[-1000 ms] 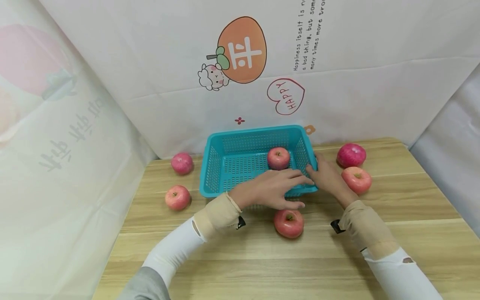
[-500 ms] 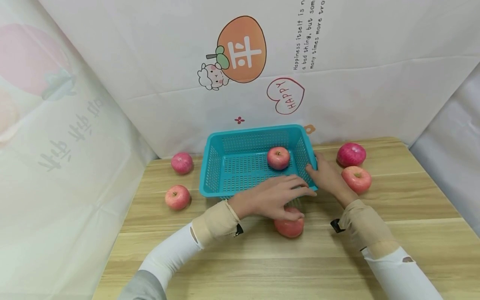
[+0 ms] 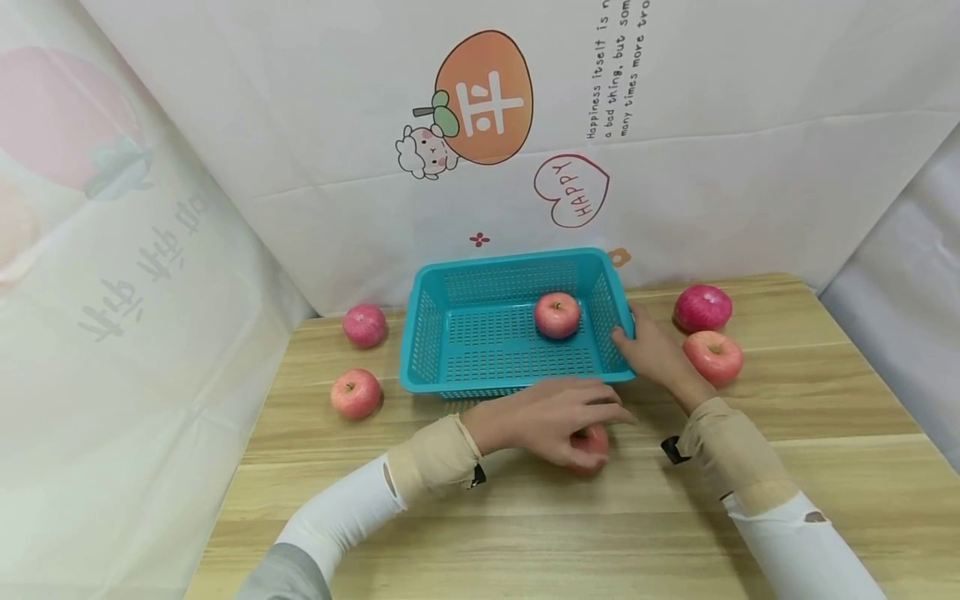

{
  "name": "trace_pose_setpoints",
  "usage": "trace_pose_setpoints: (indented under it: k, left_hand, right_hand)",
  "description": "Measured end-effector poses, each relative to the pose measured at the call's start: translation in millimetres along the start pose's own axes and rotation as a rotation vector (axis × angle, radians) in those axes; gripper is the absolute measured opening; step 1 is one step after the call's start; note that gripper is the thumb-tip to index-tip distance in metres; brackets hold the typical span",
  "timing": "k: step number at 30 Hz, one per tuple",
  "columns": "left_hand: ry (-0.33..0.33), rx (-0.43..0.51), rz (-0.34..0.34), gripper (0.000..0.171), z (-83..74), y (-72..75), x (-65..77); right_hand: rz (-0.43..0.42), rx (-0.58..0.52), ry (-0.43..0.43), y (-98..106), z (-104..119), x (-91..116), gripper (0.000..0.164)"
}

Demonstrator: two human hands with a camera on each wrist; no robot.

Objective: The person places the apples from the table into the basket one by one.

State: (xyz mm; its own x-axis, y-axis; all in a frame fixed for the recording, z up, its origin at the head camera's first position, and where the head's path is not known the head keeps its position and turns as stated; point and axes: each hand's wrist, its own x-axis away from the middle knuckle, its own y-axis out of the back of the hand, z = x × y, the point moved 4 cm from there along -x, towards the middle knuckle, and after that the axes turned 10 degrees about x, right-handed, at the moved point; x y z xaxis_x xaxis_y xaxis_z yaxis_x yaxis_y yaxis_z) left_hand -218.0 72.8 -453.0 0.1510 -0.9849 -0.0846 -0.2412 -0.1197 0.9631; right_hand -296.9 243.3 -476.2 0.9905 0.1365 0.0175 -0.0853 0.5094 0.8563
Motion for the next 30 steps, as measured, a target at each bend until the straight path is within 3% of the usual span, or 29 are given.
trace_pose_setpoints:
  k: [12,30]
  left_hand:
    - [0.117,0.01,0.152,0.072,0.3,-20.5,2.4]
    - [0.236,0.06,0.218,0.082,9.6,-38.6,11.5]
  right_hand:
    - [0.019,0.006,-0.013,3,0,-1,0.069]
    - [0.009,0.01,-0.016,-1,-1,0,0.069]
